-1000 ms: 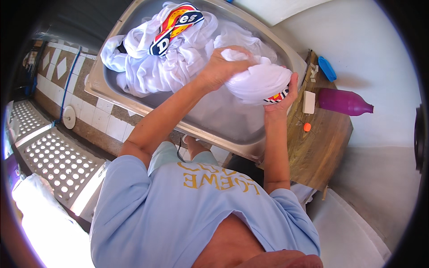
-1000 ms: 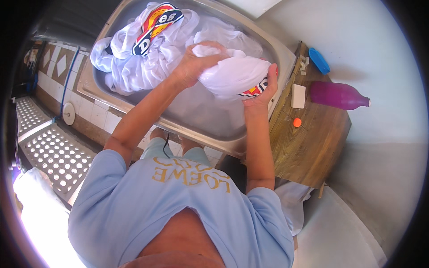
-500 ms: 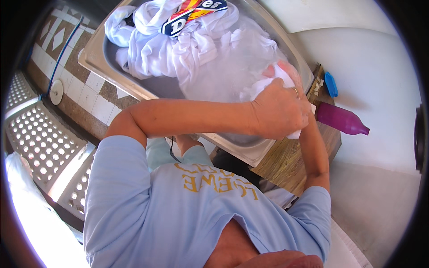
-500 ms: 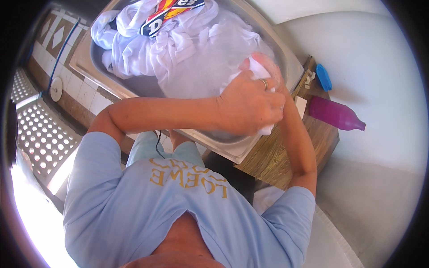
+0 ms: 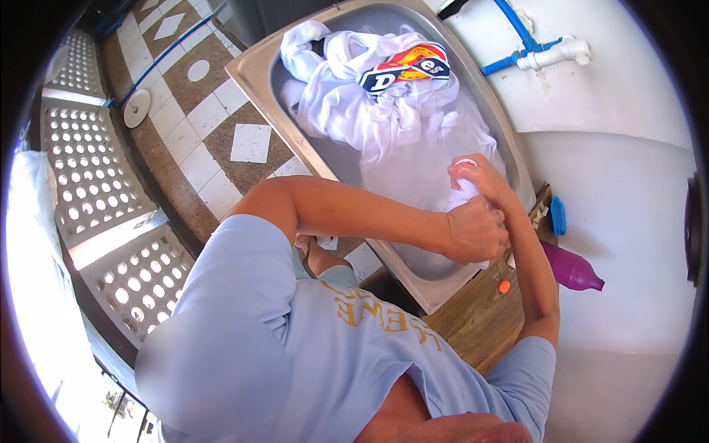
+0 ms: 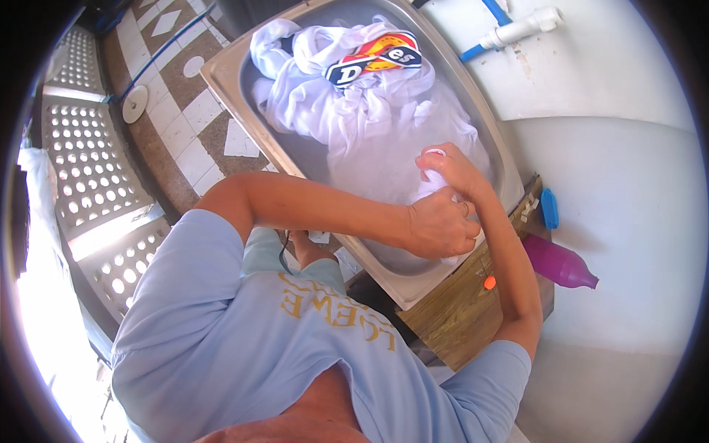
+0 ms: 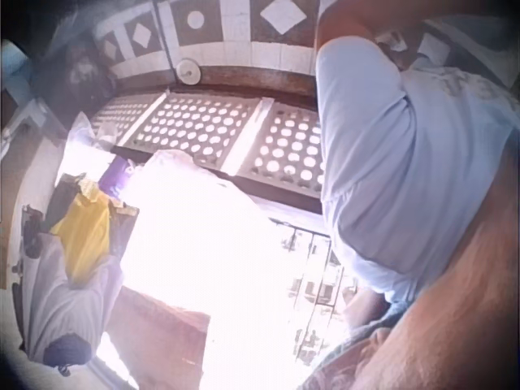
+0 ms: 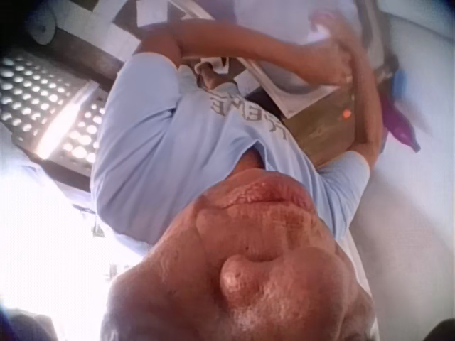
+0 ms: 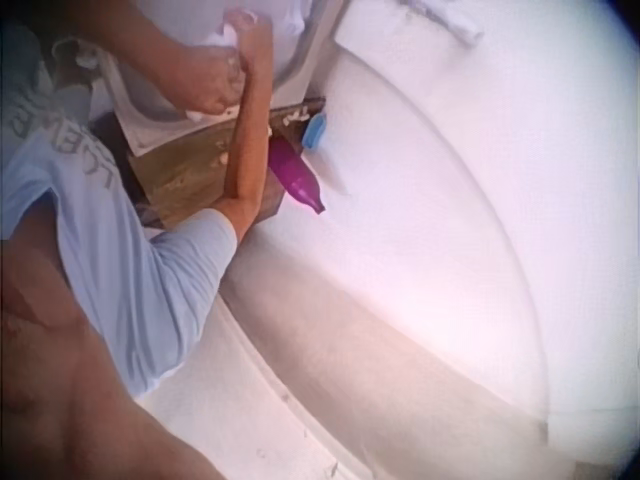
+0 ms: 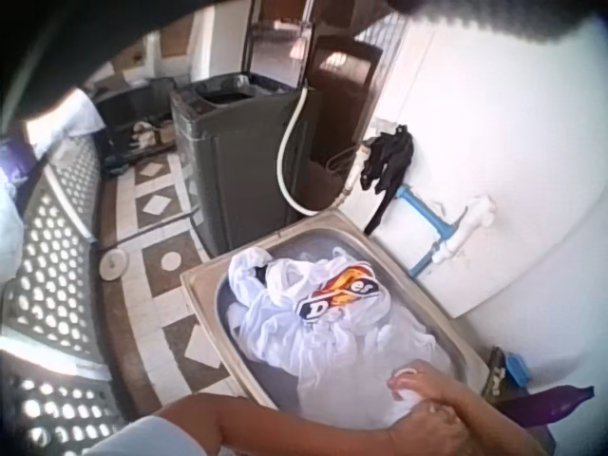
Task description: The person hand washes white t-shirts in a basin of soapy water by scrubbing them together and then transfers the shirts into a top-loading washing machine.
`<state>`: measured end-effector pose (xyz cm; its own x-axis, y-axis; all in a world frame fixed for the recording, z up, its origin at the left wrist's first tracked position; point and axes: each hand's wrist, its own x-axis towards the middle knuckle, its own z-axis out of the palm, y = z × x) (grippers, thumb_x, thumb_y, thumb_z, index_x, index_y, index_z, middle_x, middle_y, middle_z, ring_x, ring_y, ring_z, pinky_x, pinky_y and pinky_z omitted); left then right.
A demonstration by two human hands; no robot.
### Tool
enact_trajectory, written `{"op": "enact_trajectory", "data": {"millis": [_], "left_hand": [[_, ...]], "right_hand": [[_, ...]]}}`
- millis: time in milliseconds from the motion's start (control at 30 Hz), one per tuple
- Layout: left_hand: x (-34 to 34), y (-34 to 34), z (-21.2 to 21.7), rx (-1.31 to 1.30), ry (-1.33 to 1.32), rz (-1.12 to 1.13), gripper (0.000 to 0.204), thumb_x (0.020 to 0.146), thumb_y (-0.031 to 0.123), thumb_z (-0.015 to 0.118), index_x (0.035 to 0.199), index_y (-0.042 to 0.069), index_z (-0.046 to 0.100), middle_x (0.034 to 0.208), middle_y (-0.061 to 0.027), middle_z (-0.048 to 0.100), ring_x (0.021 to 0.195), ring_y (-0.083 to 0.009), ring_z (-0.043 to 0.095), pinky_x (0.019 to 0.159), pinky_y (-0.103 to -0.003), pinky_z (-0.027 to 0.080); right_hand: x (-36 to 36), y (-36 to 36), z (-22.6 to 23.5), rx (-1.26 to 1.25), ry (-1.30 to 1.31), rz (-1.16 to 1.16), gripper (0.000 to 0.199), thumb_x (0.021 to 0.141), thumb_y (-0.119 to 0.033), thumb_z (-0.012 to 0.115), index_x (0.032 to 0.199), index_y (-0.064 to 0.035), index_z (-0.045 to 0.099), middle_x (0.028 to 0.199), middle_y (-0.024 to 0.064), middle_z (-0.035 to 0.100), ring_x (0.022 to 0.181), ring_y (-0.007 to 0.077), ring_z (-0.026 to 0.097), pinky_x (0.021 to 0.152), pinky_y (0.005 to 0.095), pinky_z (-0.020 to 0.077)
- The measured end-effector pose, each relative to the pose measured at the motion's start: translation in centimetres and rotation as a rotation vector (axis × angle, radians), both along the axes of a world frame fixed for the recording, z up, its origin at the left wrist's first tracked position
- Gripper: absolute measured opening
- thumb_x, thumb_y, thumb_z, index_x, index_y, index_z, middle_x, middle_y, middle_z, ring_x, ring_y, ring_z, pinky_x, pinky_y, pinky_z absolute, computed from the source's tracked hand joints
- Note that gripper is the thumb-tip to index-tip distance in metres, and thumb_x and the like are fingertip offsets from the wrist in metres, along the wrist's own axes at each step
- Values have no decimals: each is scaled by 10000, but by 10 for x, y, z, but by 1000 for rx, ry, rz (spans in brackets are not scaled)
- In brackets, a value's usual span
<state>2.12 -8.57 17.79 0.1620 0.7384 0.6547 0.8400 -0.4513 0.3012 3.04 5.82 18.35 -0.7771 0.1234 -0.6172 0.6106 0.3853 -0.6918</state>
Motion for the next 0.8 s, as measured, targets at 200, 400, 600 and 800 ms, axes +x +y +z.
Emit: {"op": "enact_trajectory", "data": {"millis": [200,400,600,800], "left_hand": [[3,-1,-11,4,67,32,81,628,230,626,686,186,661,770,23,601,856,-233,612,551,-422,445],[-2,-7,-15,-12,81,-1,102,602,230,637,682,175,669,747,15,610,817,-245,612,573,-438,447],[-36,-34,-20,66,6,-124,113,559,217,650,664,173,649,761,15,597,788,-235,604,557,-426,435],[-180,-130,21,207,-520,-166,129,587,169,701,688,156,622,765,-23,574,755,-277,588,611,-396,454]], "right_hand": [[-10,-9,-8,104,-17,74,258,702,-237,562,631,9,592,567,67,557,556,151,499,565,309,415],[-16,-19,-9,184,-47,65,226,684,-200,562,607,10,600,564,83,571,546,168,512,560,315,420],[-26,-46,-6,208,-129,-68,267,744,-239,544,606,-14,580,585,58,569,560,150,487,570,296,402],[-103,-115,46,-340,90,-591,342,881,-342,543,991,-25,610,808,54,620,763,148,585,682,293,462]]}}
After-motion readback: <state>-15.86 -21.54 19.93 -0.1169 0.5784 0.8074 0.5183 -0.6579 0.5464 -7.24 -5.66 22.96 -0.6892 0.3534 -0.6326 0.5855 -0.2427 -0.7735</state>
